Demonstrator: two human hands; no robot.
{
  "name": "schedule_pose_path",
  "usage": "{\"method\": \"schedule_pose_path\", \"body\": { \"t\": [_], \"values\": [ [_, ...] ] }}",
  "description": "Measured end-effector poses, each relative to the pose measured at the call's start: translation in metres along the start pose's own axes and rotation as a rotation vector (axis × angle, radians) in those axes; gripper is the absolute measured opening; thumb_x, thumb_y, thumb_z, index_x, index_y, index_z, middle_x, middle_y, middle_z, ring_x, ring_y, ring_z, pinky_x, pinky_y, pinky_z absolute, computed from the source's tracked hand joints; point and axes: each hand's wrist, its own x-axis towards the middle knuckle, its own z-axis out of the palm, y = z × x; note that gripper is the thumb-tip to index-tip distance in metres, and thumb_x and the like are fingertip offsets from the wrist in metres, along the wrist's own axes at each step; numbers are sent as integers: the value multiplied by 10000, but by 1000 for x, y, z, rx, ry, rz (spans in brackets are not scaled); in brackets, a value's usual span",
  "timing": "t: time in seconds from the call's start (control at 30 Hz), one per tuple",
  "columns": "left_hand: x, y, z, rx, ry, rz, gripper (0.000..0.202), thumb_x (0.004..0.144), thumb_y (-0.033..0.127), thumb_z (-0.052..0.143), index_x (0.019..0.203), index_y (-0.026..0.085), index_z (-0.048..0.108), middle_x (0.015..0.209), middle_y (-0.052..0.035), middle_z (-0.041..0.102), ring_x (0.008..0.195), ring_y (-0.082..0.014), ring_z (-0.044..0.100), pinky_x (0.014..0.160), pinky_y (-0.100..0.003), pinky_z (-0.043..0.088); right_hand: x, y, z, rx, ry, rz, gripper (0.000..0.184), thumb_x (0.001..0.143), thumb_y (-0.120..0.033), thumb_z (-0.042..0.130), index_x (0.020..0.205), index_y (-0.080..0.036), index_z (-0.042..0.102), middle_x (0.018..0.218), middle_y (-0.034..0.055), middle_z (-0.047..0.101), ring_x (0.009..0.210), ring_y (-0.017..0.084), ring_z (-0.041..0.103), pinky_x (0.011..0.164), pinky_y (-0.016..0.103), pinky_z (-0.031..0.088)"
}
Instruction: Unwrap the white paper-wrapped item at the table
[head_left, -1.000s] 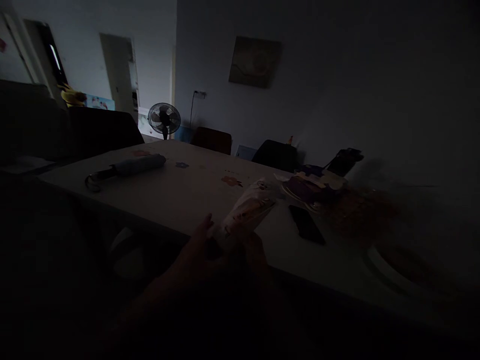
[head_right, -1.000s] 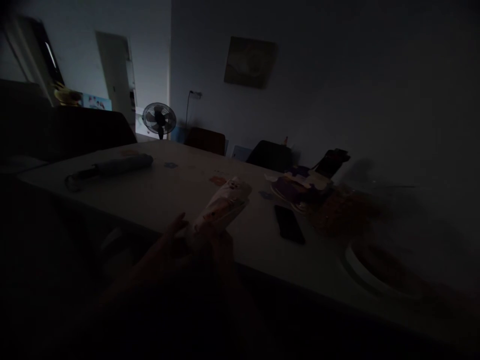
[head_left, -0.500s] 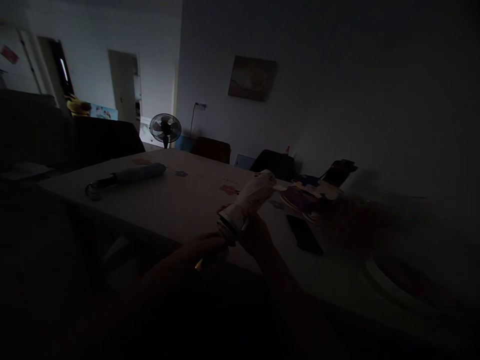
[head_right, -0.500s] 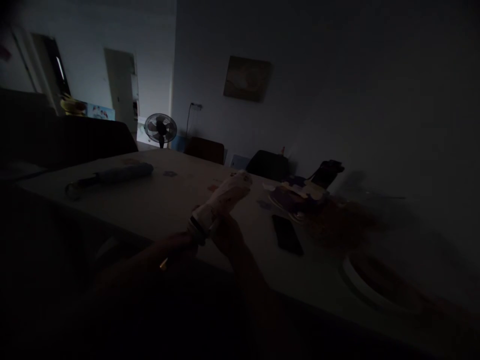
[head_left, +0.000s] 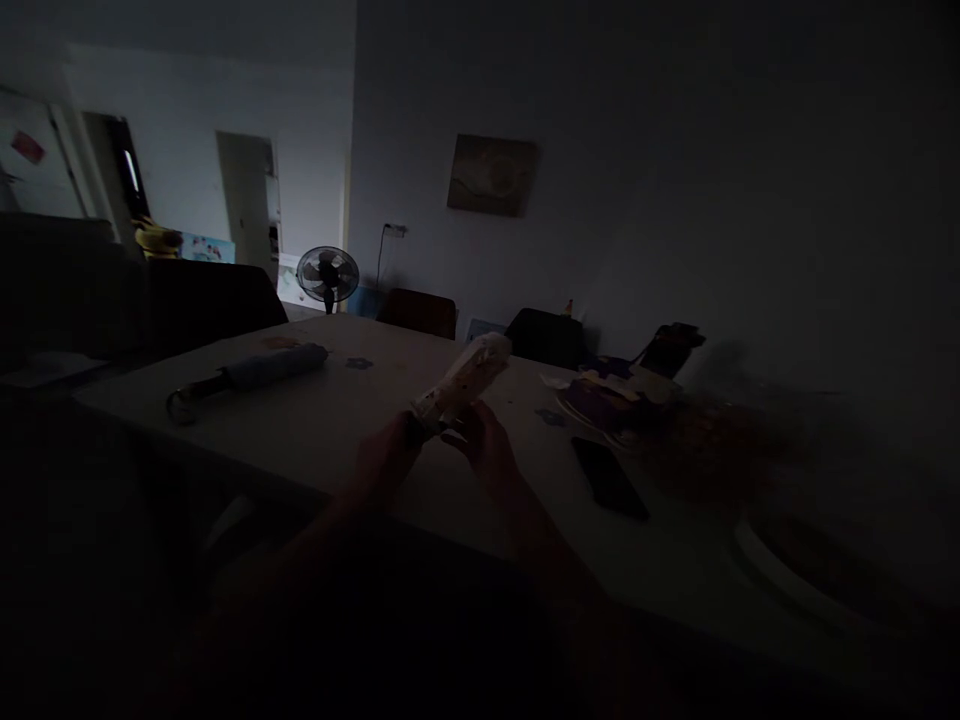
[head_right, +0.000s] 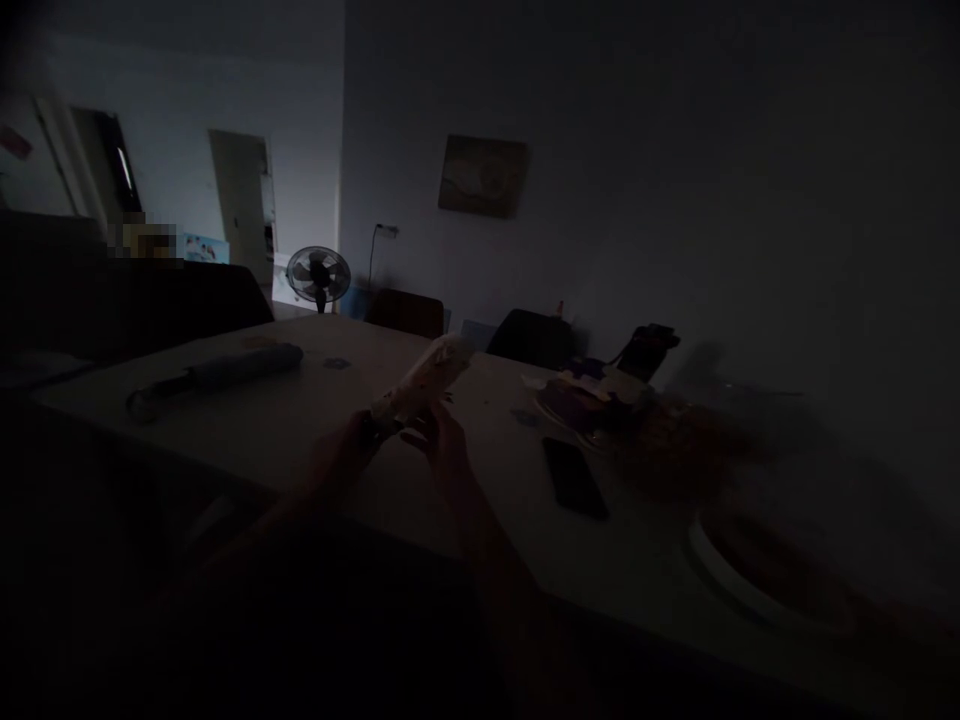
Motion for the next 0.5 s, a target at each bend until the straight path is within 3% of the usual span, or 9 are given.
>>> {"method": "schedule_pose_path", "body": {
  "t": [0.1,0.23,0.37,0.5],
  "values": [
    [-2,-1,4,113,-56,33,340,846,338,473,1170,237,447,1098,-75,624,915,-231,612,615,-274,368,-1,10,-4,-38,21,4,422,729,-513,586,1025,-215,634,1123,60,636,1061,255,567,764,347,511],
    [-9,0,5,178,17,120,327,883,317,430,1196,223,427,1087,-70,619,937,-195,595,648,-262,370,0,13,-10,-96,14,3,497,731,-554,568,1087,-210,620,1155,72,622,1064,260,569,772,356,512],
    [-12,-2,6,215,75,183,313,885,296,432,1183,201,429,1096,-75,605,961,-193,575,659,-264,365,5,16,-15,-129,99,30,511,707,-589,580,996,-175,655,1075,96,648,979,260,605,733,368,525],
    [-11,-3,7,242,62,206,271,881,278,436,1138,194,441,1043,-74,607,935,-197,569,654,-271,367,9,19,-17,-184,174,78,473,672,-574,616,923,-177,669,1012,92,664,933,253,618,694,358,531]
  ]
}}
